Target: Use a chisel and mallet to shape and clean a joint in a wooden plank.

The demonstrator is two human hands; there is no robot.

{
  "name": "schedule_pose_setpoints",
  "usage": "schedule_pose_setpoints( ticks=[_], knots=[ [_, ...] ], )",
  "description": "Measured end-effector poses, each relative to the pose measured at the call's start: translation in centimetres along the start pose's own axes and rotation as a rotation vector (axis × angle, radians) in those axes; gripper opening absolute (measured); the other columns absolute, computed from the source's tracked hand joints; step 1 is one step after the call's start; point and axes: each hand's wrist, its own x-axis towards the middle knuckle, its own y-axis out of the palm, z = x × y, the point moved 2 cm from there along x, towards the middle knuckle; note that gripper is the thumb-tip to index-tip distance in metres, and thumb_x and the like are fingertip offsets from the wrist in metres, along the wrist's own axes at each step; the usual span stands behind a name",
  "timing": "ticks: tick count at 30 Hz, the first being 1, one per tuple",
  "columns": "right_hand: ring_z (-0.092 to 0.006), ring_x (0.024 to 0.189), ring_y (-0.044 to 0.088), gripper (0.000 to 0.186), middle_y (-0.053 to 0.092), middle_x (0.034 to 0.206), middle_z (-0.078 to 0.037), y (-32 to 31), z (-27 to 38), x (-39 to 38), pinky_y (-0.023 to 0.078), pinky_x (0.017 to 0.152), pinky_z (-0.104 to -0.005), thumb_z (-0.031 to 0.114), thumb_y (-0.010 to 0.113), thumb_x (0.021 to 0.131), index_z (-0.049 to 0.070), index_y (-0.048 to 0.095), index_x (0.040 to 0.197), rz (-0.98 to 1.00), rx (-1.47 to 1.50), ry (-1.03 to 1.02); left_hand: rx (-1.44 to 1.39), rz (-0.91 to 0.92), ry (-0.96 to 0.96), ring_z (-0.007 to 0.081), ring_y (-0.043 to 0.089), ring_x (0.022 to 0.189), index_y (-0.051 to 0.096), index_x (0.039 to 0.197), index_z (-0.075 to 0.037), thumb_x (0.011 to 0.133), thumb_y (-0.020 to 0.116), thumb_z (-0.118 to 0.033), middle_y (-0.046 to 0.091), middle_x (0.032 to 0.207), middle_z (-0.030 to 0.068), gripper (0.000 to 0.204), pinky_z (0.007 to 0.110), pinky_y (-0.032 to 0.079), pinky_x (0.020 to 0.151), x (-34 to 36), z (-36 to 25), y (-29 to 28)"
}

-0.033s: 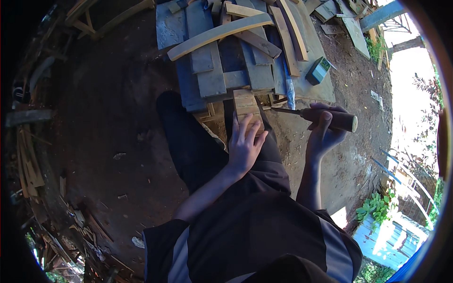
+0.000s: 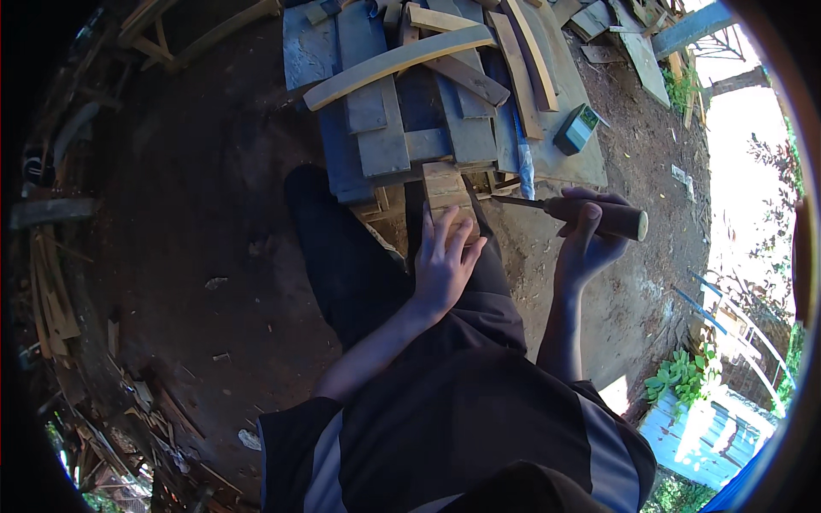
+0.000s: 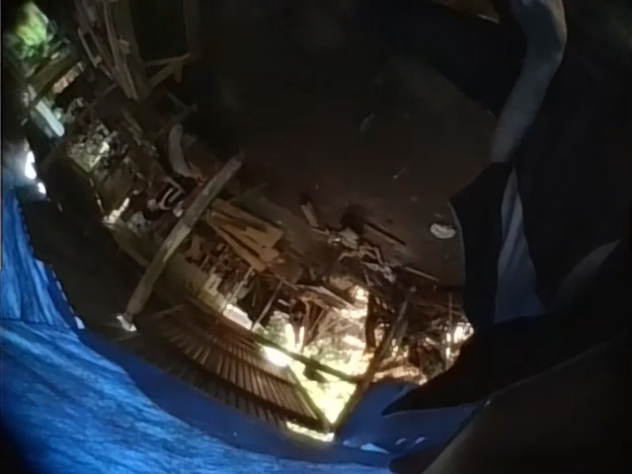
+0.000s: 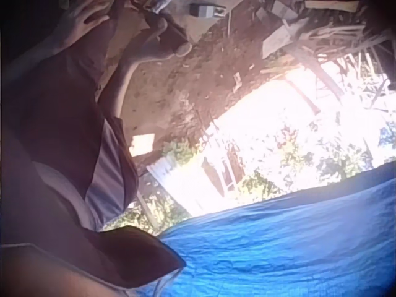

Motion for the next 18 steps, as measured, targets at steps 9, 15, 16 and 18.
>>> schedule_pose_setpoints(
  ticks=[9, 15, 16, 18],
  knots=[
    [-0.0166, 0.069, 0.070, 0.040, 0.072, 0.091, -0.019, -0.6, 0.3, -0.4, 0.046, 0.047, -0.0193, 0.032, 0.063, 0.098, 0.000, 0.045, 0.113, 0.016, -0.001, -0.031, 0.005, -0.073, 0.070, 0.0420, 0.057, 0.119, 0.067, 0.106, -0.004, 0.079, 0.083, -0.020, 0.056, 0.111, 0.0129, 0.035, 0.047, 0.057, 0.090, -0.2, 0.4, -0.3],
    [-0.0178, 0.069, 0.070, 0.043, 0.072, 0.091, -0.019, -0.5, 0.3, -0.8, 0.047, 0.048, -0.0199, 0.036, 0.063, 0.098, 0.000, 0.045, 0.113, 0.039, -0.003, -0.033, 0.010, -0.109, 0.054, 0.0353, 0.061, 0.108, 0.068, 0.104, -0.006, 0.076, 0.086, -0.021, 0.055, 0.109, 0.0123, 0.037, 0.042, 0.058, 0.083, 0.4, 0.5, 0.0],
    [-0.0178, 0.069, 0.070, 0.043, 0.072, 0.091, -0.019, -0.7, 0.1, -0.8, 0.047, 0.048, -0.0199, 0.036, 0.063, 0.098, 0.000, 0.045, 0.113, 0.037, -0.005, -0.031, 0.046, -0.073, 0.044, 0.0357, 0.059, 0.110, 0.066, 0.103, -0.006, 0.076, 0.086, -0.023, 0.053, 0.114, 0.0133, 0.038, 0.042, 0.057, 0.084, 0.5, 0.7, 0.1],
    [-0.0190, 0.069, 0.071, 0.047, 0.072, 0.091, -0.020, -1.0, -0.3, -1.1, 0.048, 0.048, -0.0207, 0.040, 0.062, 0.098, 0.001, 0.043, 0.114, 0.057, -0.021, -0.081, 0.082, -0.033, 0.033, 0.0360, 0.057, 0.112, 0.063, 0.102, -0.007, 0.075, 0.086, -0.025, 0.051, 0.119, 0.0143, 0.040, 0.043, 0.057, 0.084, 0.8, 1.1, 0.2]
  ],
)
